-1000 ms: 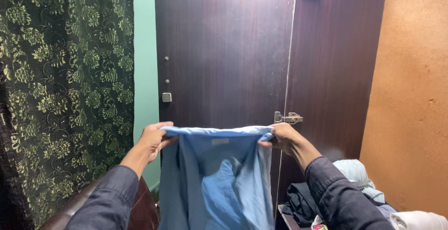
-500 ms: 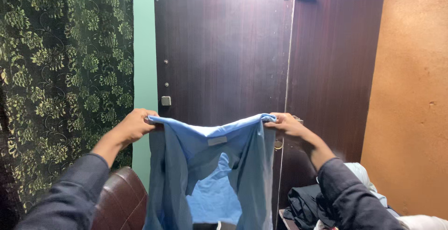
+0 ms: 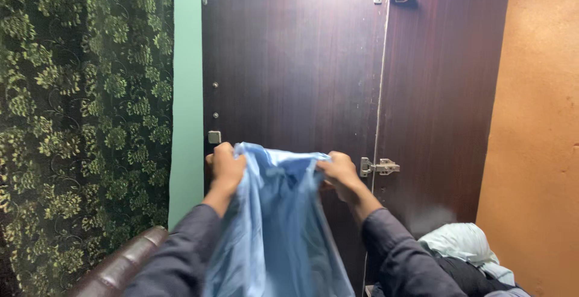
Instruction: The person folds and rolls several garments, including shirts and pants, and places them onto a stack on a nearby surface.
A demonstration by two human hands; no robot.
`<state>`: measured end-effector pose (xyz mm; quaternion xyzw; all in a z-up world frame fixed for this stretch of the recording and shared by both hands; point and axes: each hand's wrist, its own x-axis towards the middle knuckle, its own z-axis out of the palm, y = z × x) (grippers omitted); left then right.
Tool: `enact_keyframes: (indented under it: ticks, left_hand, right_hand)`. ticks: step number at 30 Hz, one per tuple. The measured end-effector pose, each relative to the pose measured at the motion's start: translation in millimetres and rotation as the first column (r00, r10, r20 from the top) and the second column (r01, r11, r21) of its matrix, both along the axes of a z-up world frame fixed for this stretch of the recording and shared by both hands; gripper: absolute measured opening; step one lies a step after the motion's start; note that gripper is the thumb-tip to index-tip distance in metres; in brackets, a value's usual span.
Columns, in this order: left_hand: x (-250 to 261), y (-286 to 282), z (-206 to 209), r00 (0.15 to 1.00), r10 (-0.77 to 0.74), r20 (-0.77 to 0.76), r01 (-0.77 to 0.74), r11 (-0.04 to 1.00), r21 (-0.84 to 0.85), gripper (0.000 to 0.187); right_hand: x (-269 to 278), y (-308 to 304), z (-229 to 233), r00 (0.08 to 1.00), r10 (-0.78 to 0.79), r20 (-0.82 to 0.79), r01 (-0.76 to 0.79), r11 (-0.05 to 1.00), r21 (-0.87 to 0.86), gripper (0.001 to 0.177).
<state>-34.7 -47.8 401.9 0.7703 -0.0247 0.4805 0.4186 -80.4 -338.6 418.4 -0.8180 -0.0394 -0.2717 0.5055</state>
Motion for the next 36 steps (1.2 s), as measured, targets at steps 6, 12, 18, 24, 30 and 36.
enact_keyframes:
  ticks: [6, 12, 18, 24, 30, 36]
  left_hand:
    - [-27, -85, -2, 0.954, -0.299, 0.018, 0.299, 0.954, -0.016, 0.028]
    - [-84, -73, 10, 0.649, -0.752, -0.115, 0.723, 0.657, -0.213, 0.029]
    - [-108, -67, 15, 0.503, -0.848, -0.167, 0.802, 0.530, -0.276, 0.026]
    - [-90, -85, 7, 0.411, -0.802, -0.435, 0.760, 0.564, -0.323, 0.038]
    - [-8, -144, -55, 0.825, -0.507, -0.251, 0.466, 0.860, -0.207, 0.041]
    - [0, -169, -108, 0.573, -0.818, 0.054, 0.734, 0.482, -0.478, 0.063]
  right_hand:
    - [-35, 67, 19, 0.987, 0.146, 0.059, -0.148, 0.989, 0.026, 0.033]
    - [-41, 53, 26, 0.815, 0.580, 0.014, -0.579, 0.813, 0.067, 0.043]
    - [-48, 22, 32, 0.849, 0.400, 0.347, -0.031, 0.692, -0.721, 0.066]
    - [-50, -4, 24, 0.943, 0.323, -0.083, -0.297, 0.698, -0.652, 0.068]
    - [-61, 5, 5, 0.973, -0.174, 0.151, 0.229, 0.794, -0.564, 0.038]
    - [-31, 34, -11, 0.948, -0.225, 0.224, 0.291, 0.899, -0.326, 0.032]
